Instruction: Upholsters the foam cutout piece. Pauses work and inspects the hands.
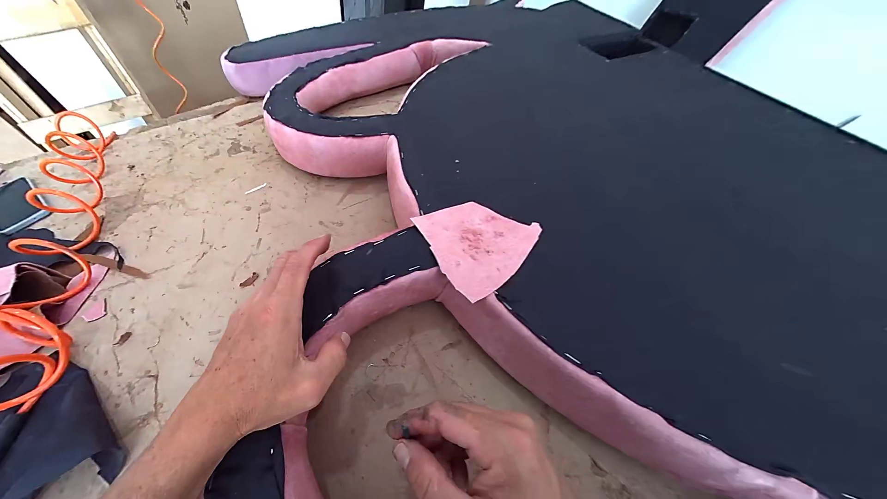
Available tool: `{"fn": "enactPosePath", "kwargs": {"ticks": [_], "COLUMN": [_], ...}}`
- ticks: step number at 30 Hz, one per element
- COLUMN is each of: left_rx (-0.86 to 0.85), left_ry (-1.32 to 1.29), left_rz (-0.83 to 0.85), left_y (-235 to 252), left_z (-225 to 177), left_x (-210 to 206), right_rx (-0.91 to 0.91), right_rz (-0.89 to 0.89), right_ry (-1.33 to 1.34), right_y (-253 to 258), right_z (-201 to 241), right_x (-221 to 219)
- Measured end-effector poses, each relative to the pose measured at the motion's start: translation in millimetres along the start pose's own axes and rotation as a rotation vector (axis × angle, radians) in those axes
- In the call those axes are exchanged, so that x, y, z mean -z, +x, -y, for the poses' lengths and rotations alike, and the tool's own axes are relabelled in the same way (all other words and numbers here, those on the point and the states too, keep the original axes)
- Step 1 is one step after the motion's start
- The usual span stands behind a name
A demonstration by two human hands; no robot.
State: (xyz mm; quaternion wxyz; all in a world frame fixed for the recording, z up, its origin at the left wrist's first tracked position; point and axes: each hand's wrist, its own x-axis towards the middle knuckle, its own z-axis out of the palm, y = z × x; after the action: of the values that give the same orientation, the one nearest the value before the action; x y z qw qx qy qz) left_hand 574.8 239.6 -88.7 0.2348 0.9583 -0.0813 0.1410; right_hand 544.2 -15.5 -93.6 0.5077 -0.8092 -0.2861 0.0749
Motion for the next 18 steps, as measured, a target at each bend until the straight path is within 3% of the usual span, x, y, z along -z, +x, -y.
{"fn": "enactPosePath", "kwargs": {"ticks": [7,10,14,18], "left_rx": [-0.103,-0.007,0.181,0.328], "left_ry": [-0.014,-0.012,-0.206,-0.312], "left_rz": [-0.288,-0.453,-0.395,-0.488], "left_y": [-9,-14,-45,-94], "left_z": [-6,-12,-31,-54], "left_x": [8,8,27,55], "right_rx": [-0.087,-0.173,-0.222,-0.259], "right_rz": [-0.115,-0.122,-0.150,-0.158], "right_ry": [0.062,0.141,0.157,0.206], "right_y": [5,8,8,7], "right_z": [-3,1,5,9], "right_x": [-9,-6,-1,8]}}
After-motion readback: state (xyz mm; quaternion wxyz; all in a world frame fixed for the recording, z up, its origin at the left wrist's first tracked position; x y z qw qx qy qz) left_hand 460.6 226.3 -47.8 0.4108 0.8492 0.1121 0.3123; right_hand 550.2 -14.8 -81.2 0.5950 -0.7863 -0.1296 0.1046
